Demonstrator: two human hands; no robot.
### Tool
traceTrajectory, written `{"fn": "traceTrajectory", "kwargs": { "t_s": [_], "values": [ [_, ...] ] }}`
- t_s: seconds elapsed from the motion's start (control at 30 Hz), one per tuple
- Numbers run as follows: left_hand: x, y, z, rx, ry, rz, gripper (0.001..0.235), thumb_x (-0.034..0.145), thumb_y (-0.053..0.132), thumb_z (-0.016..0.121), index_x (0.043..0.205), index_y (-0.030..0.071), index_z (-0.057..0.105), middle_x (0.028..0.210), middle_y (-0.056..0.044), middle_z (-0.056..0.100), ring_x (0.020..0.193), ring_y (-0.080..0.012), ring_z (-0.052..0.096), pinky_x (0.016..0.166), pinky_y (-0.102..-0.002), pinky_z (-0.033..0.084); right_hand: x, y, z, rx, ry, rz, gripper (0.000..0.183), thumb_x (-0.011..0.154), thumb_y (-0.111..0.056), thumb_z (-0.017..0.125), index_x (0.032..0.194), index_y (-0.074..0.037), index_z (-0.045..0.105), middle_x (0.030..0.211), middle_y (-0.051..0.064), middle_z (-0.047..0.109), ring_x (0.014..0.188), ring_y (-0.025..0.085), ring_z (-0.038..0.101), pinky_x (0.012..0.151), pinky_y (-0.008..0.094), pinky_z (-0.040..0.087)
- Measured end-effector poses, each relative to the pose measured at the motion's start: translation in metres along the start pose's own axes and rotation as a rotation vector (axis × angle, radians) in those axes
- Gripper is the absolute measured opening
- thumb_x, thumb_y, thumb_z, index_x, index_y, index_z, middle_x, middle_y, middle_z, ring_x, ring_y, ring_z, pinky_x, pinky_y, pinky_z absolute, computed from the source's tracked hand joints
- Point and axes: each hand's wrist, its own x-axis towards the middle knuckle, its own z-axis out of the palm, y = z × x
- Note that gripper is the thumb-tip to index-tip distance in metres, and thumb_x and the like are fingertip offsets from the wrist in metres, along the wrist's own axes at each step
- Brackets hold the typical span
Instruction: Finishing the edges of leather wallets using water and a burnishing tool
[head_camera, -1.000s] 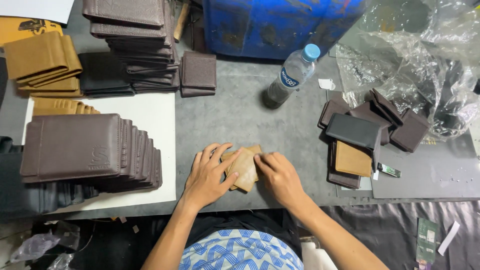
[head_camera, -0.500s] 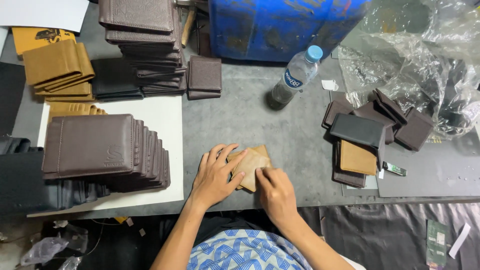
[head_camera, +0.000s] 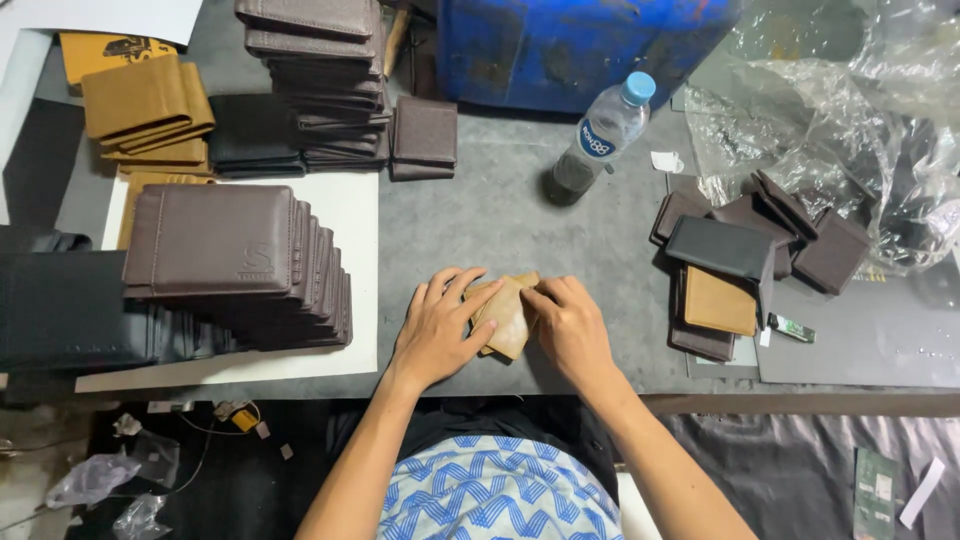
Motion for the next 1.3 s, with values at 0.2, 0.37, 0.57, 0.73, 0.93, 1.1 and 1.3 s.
{"fn": "traceTrajectory", "kwargs": {
  "t_s": [0.2,0.37,0.57,0.73,0.93,1.1,1.3],
  "values": [
    [0.003,-0.001,0.002,-0.001,0.021,-0.013,0.054,0.089,0.033,0.064,0.143,0.025,0.058,0.142,-0.006,0.057,0.135,-0.03,0.046,0.099,-0.043,0.04,-0.014,-0.028,-0.003,0.115,-0.112,-0.053,0.028,0.089,0.005,0.059,0.109,-0.006,0.077,0.099,0.009,0.072,0.091,0.028,0.067,0.077,0.036,0.054],
    [0.003,0.004,-0.004,0.01,-0.004,-0.024,0.052,0.092,0.034,0.059,0.143,0.021,0.057,0.142,-0.006,0.056,0.136,-0.0283,0.045,0.101,-0.042,0.039,0.007,0.029,0.008,0.093,-0.054,0.151,0.028,0.085,-0.002,0.066,0.107,-0.012,0.08,0.102,0.007,0.074,0.099,0.026,0.069,0.086,0.034,0.057],
    [0.005,0.014,-0.011,-0.075,-0.002,-0.076,0.057,0.096,0.051,0.057,0.139,0.013,0.061,0.138,-0.01,0.061,0.135,-0.0299,0.049,0.102,-0.043,0.04,0.0,0.027,-0.013,0.308,0.149,0.471,0.032,0.083,0.004,0.065,0.1,-0.017,0.083,0.092,0.005,0.072,0.09,0.025,0.071,0.083,0.035,0.056],
    [0.016,0.024,-0.005,-0.002,-0.009,-0.105,0.068,0.08,0.047,0.079,0.138,0.017,0.063,0.149,-0.007,0.052,0.132,-0.0303,0.044,0.1,-0.048,0.034,-0.025,-0.009,-0.032,0.681,0.241,0.914,0.025,0.088,0.0,0.061,0.098,-0.006,0.083,0.096,0.004,0.075,0.095,0.014,0.07,0.089,0.024,0.052],
    [0.026,0.05,-0.01,-0.096,-0.056,-0.182,0.023,0.088,0.02,0.063,0.111,0.018,0.064,0.111,0.007,0.072,0.115,-0.0207,0.052,0.098,-0.045,0.027,-0.065,-0.008,-0.021,1.079,0.335,1.279,0.024,0.089,-0.004,0.049,0.09,-0.004,0.074,0.071,0.003,0.057,0.065,0.011,0.047,0.062,0.025,0.037],
    [0.027,0.055,0.01,0.243,-0.083,-0.123,0.075,0.071,0.057,0.085,0.129,0.017,0.059,0.114,-0.001,0.064,0.101,-0.026,0.054,0.084,-0.046,0.034,-0.072,-0.006,-0.023,1.208,0.347,1.336,0.019,0.084,-0.003,0.046,0.087,-0.003,0.064,0.062,0.008,0.052,0.057,0.015,0.043,0.055,0.028,0.035],
    [0.032,0.067,0.014,0.35,-0.077,-0.114,0.064,0.067,0.04,0.078,0.121,0.012,0.057,0.11,-0.009,0.06,0.095,-0.0323,0.057,0.079,-0.047,0.045,-0.068,-0.007,-0.03,1.218,0.331,1.329,0.019,0.086,-0.004,0.049,0.09,-0.001,0.068,0.069,0.007,0.055,0.061,0.014,0.046,0.057,0.026,0.036]
  ]
}}
